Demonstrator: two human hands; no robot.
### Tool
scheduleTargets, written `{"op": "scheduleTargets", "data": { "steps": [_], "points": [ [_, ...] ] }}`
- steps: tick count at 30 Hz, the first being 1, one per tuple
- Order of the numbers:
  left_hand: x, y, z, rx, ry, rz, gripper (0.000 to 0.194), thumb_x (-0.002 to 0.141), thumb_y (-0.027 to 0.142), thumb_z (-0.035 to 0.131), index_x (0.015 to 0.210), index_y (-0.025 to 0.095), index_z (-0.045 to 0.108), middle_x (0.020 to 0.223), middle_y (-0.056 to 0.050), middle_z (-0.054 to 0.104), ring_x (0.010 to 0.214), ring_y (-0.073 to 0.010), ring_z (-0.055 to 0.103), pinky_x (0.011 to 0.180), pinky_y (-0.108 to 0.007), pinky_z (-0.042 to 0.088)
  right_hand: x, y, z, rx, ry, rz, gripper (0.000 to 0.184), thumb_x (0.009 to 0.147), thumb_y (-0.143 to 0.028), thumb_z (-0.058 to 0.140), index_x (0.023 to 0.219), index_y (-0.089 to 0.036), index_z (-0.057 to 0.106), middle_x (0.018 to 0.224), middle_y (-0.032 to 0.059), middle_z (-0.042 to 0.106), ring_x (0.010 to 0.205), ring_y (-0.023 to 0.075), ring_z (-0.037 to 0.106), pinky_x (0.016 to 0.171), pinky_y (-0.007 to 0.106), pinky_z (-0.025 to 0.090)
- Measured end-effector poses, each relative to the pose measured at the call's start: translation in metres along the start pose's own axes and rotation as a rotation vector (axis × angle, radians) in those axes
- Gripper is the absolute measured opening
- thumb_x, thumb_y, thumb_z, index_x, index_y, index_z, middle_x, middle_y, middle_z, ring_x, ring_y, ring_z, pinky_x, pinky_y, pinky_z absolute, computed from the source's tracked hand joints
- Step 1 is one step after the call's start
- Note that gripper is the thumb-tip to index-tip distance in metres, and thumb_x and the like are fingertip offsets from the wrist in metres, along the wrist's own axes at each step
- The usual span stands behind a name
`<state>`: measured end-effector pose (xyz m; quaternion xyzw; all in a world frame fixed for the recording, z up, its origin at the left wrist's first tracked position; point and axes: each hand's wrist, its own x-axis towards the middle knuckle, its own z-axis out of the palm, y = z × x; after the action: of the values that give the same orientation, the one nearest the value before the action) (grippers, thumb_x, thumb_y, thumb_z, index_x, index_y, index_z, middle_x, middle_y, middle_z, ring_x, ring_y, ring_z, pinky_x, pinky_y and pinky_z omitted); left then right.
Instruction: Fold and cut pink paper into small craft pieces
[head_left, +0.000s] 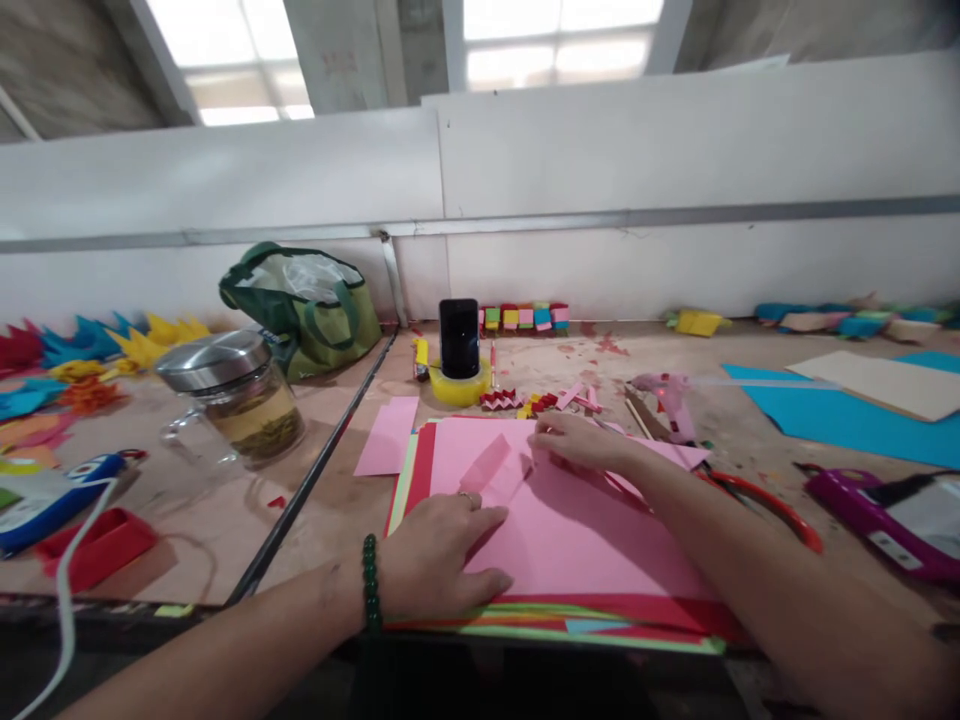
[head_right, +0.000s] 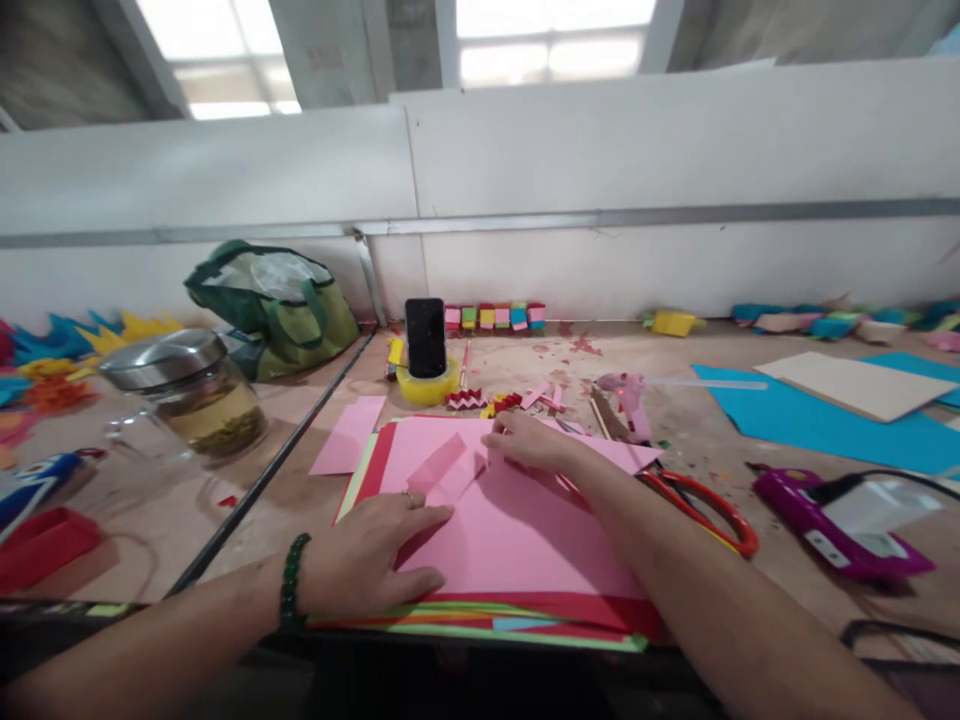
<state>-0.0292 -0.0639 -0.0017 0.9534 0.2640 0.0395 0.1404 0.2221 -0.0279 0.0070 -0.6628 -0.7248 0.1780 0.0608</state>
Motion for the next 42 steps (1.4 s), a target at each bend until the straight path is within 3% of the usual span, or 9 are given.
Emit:
{"op": "scheduleTargets", "data": {
  "steps": [5, 11, 18, 26, 33, 36, 38, 40, 42],
  "points": [
    [0.003, -0.003, 0.005, -0.063, 0.014, -0.016, 0.049, 0.08, 0.049, 0.061, 0.118, 0.018, 0.054, 0.106, -0.011, 0.064, 0.097, -0.0277, 0.061, 0.086, -0.041, 0.048, -0.011, -0.013, 0.01, -0.075, 0.029, 0.065, 0.071, 0.059, -0.072, 0.065, 0.104, -0.018, 0.056, 0.091, 0.0105, 0.069, 0.08, 0.0283, 0.064, 0.057, 0.029, 0.037],
    [0.006, -0.001, 0.004, -0.06, -0.004, -0.02, 0.047, 0.081, 0.05, 0.06, 0.116, 0.019, 0.056, 0.106, -0.011, 0.065, 0.096, -0.0282, 0.062, 0.084, -0.041, 0.048, -0.016, -0.022, 0.011, -0.13, -0.01, 0.049, 0.08, 0.055, -0.076, 0.063, 0.109, -0.018, 0.054, 0.094, 0.0112, 0.069, 0.084, 0.0325, 0.064, 0.061, 0.032, 0.04],
    [0.001, 0.001, 0.0, -0.027, -0.028, -0.029, 0.052, 0.083, 0.048, 0.057, 0.126, 0.018, 0.055, 0.106, -0.013, 0.063, 0.095, -0.0298, 0.061, 0.083, -0.042, 0.049, -0.002, -0.011, 0.0, -0.058, -0.087, 0.063, 0.061, 0.061, -0.059, 0.07, 0.103, -0.016, 0.058, 0.099, 0.0127, 0.069, 0.085, 0.0282, 0.064, 0.062, 0.03, 0.042],
    [-0.005, 0.005, -0.002, -0.026, -0.044, -0.045, 0.063, 0.083, 0.049, 0.056, 0.137, 0.016, 0.049, 0.107, -0.015, 0.06, 0.097, -0.0319, 0.058, 0.086, -0.045, 0.047, 0.004, 0.012, -0.002, 0.069, -0.016, -0.024, 0.013, 0.07, -0.021, 0.063, 0.081, -0.015, 0.063, 0.085, 0.0097, 0.068, 0.077, 0.0225, 0.061, 0.063, 0.027, 0.04],
    [-0.002, -0.013, -0.006, -0.108, -0.007, -0.048, 0.036, 0.092, 0.043, 0.047, 0.122, 0.029, 0.062, 0.1, -0.008, 0.057, 0.086, -0.022, 0.059, 0.077, -0.035, 0.046, 0.008, 0.012, 0.011, 0.307, 0.067, -0.204, 0.023, 0.079, -0.023, 0.054, 0.1, -0.016, 0.062, 0.089, 0.0043, 0.066, 0.074, 0.016, 0.057, 0.064, 0.025, 0.042],
    [0.002, -0.021, -0.005, -0.158, 0.099, -0.059, 0.026, 0.091, 0.038, 0.049, 0.101, 0.025, 0.07, 0.094, -0.006, 0.055, 0.079, -0.0179, 0.056, 0.073, -0.031, 0.044, 0.008, 0.004, 0.018, 0.382, 0.064, -0.314, 0.018, 0.066, -0.025, 0.07, 0.078, -0.016, 0.062, 0.081, 0.0024, 0.062, 0.073, 0.0159, 0.054, 0.063, 0.025, 0.041],
    [0.008, -0.025, -0.01, -0.192, 0.277, -0.099, 0.025, 0.087, 0.041, 0.056, 0.092, 0.02, 0.068, 0.091, -0.006, 0.055, 0.08, -0.0186, 0.055, 0.075, -0.032, 0.043, 0.006, -0.002, 0.018, 0.45, 0.055, -0.369, 0.012, 0.068, -0.025, 0.067, 0.072, -0.017, 0.059, 0.075, 0.0011, 0.061, 0.071, 0.0153, 0.054, 0.063, 0.025, 0.041],
    [0.018, -0.027, -0.021, -0.276, 0.447, -0.142, 0.034, 0.083, 0.048, 0.06, 0.098, 0.018, 0.064, 0.094, -0.007, 0.057, 0.087, -0.0212, 0.054, 0.08, -0.034, 0.043, 0.003, -0.009, 0.017, 0.533, 0.027, -0.415, 0.012, 0.078, -0.028, 0.059, 0.074, -0.018, 0.055, 0.071, -0.0006, 0.06, 0.066, 0.0137, 0.055, 0.06, 0.025, 0.042],
    [0.03, -0.031, -0.036, -0.455, 0.461, -0.168, 0.046, 0.085, 0.055, 0.053, 0.109, 0.017, 0.061, 0.097, -0.008, 0.061, 0.09, -0.0221, 0.054, 0.08, -0.035, 0.043, -0.001, -0.015, 0.014, 0.607, -0.014, -0.446, 0.017, 0.085, -0.033, 0.053, 0.076, -0.019, 0.049, 0.065, -0.0027, 0.058, 0.058, 0.0119, 0.055, 0.055, 0.023, 0.042]
  ]
}}
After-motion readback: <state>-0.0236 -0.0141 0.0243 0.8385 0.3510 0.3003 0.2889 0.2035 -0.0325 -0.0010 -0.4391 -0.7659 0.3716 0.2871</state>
